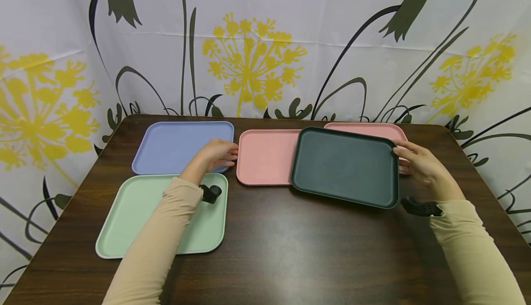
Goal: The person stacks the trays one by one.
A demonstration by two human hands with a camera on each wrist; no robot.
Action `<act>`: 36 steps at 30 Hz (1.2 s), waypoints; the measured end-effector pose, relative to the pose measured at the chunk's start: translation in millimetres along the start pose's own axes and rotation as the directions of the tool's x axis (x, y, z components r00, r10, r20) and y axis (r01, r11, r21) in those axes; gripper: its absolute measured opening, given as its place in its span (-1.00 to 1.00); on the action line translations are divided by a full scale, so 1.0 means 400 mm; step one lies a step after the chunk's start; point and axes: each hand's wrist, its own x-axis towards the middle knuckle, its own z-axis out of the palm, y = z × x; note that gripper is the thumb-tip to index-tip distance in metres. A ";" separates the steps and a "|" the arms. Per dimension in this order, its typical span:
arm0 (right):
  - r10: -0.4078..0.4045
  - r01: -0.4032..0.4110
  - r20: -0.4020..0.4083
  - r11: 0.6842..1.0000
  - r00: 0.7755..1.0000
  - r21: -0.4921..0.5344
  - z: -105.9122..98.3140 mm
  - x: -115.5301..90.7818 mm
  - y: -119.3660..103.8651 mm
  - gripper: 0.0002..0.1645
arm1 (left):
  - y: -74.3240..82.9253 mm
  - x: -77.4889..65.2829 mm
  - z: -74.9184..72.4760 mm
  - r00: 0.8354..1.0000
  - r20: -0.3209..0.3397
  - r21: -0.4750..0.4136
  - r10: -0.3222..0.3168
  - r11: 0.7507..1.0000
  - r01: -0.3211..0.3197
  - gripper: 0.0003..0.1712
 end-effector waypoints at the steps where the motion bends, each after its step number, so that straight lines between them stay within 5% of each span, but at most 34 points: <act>1: -0.001 0.001 0.002 1.000 1.000 0.000 0.003 0.002 0.000 -0.68 | 0.000 -0.001 0.000 1.000 -0.002 -0.001 0.001 1.000 -0.001 -0.45; 11: 0.037 -0.037 0.010 0.999 0.999 0.014 0.040 0.024 -0.008 -0.70 | 0.006 -0.006 -0.008 0.999 0.016 0.007 0.045 0.999 -0.046 -0.45; 26: -0.044 0.045 0.082 0.999 0.996 -0.010 0.130 0.079 -0.008 -0.69 | 0.016 -0.014 0.010 0.991 0.066 -0.034 0.115 0.993 -0.113 -0.48; 36: -0.015 0.018 0.071 0.999 0.997 -0.035 0.186 0.109 -0.012 -0.77 | 0.019 -0.012 0.031 0.985 0.104 -0.036 0.136 0.990 -0.133 -0.47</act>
